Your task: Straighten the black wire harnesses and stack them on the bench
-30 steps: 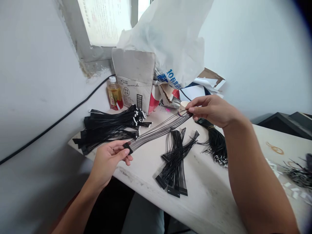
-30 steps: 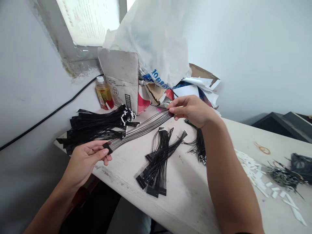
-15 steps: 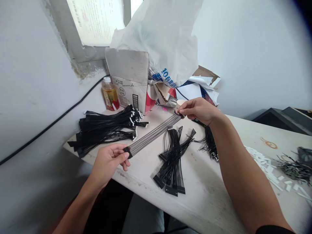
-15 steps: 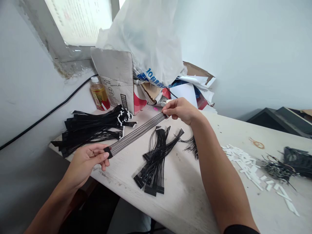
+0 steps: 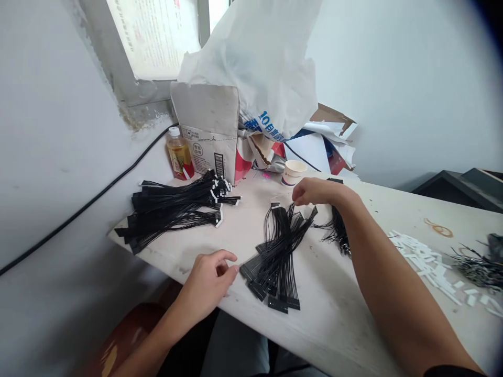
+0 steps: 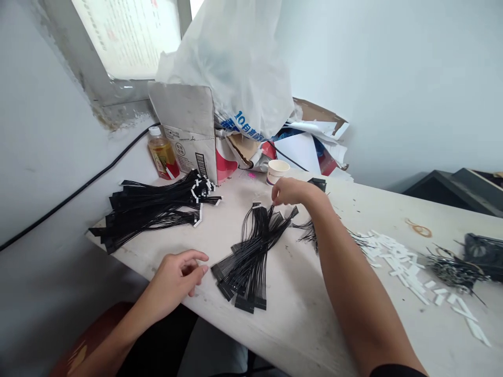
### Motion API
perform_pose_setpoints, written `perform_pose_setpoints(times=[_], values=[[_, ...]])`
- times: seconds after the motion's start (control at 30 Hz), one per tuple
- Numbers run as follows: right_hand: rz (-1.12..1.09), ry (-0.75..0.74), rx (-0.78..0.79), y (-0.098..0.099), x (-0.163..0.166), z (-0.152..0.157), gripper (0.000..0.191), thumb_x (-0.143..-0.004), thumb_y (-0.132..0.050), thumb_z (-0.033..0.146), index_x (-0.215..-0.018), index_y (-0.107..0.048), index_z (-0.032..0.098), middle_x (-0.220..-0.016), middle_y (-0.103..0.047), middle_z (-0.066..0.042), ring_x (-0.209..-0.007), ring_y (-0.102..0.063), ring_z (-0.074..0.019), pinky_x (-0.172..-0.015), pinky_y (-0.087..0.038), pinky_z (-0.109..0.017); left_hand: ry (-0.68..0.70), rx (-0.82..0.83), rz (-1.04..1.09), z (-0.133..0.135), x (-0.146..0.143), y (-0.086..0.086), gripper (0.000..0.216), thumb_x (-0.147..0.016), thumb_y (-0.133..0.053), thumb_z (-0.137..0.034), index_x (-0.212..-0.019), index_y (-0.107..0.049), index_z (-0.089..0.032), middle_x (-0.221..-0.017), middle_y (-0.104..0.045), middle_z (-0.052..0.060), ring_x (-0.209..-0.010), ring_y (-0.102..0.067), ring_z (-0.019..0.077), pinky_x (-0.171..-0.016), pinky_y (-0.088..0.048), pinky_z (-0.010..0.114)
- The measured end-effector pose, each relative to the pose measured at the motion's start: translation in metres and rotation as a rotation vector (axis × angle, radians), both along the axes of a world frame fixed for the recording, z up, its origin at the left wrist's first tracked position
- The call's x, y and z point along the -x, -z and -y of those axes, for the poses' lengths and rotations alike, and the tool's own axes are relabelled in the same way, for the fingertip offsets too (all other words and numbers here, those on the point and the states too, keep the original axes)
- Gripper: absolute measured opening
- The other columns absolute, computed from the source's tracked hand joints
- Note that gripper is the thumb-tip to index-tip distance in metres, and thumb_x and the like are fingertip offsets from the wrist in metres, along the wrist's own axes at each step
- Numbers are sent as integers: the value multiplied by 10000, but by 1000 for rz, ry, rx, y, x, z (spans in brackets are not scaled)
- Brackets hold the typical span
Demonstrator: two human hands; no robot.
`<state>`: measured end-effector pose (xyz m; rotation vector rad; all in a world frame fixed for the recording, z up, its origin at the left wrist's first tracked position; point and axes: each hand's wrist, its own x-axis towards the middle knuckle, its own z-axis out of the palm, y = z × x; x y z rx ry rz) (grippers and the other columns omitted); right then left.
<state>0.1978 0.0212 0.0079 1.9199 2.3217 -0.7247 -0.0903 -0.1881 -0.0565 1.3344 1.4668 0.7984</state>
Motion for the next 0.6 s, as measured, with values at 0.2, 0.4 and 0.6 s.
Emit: perform_pose_setpoints(times=[0.2, 0.4, 0.6], values=[[-243, -312, -315, 13, 102, 30, 149, -901, -594, 172, -907, -743, 167, -986, -773, -84, -881, -687, -192, -808, -487, -298, -92, -213, -238, -17, 30, -11, 233, -846, -636, -391, -811, -754, -194, -595, -620, -3, -520, -556, 169, -510, -428, 280], [-213, -407, -301, 46, 173, 49, 167, -916, -588, 216, -1004, -726, 180, -1147, -734, -142, -1009, -676, -278, -755, -445, -317, -409, -321, -579, -30, 84, -20, 154, -826, -646, -327, -877, -752, -228, -766, -717, 66, -744, -653, 269, -758, -481, 376], [-252, -354, -256, 56, 175, 46, 136, -894, -614, 197, -1010, -686, 193, -1115, -727, -127, -1003, -654, -278, -725, -408, -306, -622, -367, -864, -27, 154, -37, 313, -844, -667, -351, -1074, -709, -143, -1140, -682, 214, -1276, -516, 484, -1087, -343, 599]])
